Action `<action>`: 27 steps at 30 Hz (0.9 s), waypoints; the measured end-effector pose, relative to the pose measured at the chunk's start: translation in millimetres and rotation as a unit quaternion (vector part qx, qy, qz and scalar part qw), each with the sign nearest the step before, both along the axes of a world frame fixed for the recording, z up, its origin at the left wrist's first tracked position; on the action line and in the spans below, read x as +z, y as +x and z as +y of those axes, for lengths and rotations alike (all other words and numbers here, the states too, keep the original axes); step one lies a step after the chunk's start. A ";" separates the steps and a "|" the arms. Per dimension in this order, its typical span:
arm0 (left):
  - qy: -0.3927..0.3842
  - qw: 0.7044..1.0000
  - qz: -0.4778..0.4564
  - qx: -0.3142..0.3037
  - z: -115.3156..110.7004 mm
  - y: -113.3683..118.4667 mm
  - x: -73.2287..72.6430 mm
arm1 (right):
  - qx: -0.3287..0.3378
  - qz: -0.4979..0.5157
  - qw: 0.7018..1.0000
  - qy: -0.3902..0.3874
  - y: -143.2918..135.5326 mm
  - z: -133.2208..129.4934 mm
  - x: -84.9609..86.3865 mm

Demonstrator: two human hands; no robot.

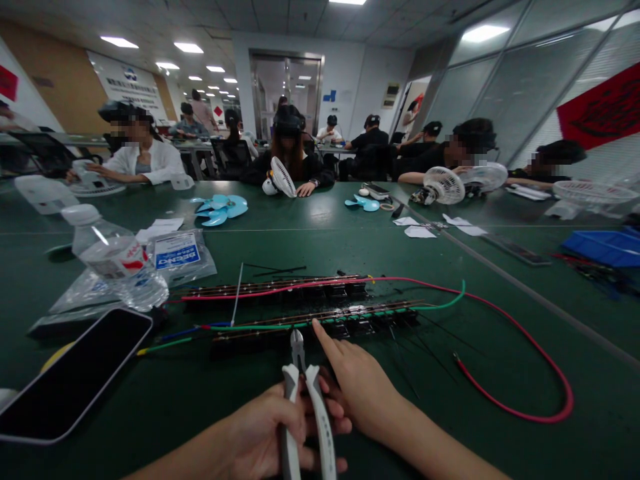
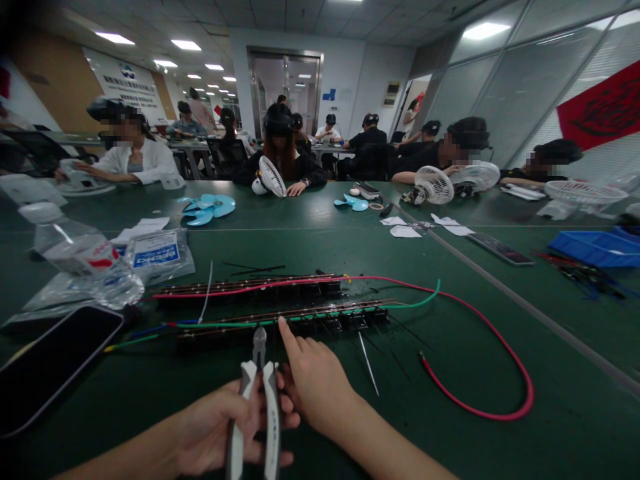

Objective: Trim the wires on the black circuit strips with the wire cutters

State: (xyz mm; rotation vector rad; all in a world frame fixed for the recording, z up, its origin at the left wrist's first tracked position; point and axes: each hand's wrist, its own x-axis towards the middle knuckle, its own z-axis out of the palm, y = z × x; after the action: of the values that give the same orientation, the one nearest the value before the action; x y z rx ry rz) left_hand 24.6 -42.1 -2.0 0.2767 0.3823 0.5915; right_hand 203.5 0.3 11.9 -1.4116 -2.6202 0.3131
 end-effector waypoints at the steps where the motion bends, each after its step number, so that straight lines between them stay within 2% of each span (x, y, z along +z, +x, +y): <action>1: 0.002 1.000 -0.002 0.004 0.1 0.1 0.2 | 0.000 -0.002 1.000 0.000 0.0 0.0 0.3; 15: -0.004 1.000 0.010 0.018 0.4 3.1 4.1 | 0.005 -0.003 1.000 0.021 1.7 0.3 -3.9; 27: -0.018 1.000 -0.008 -0.009 -0.2 2.8 7.0 | 0.012 0.013 1.000 0.016 1.6 0.0 -1.1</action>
State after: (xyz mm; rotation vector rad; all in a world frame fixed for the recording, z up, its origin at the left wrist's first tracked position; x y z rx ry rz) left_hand 27.5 -42.3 5.0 0.2404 0.3738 0.5684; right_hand 205.0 0.3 10.9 -1.3576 -2.6118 0.2881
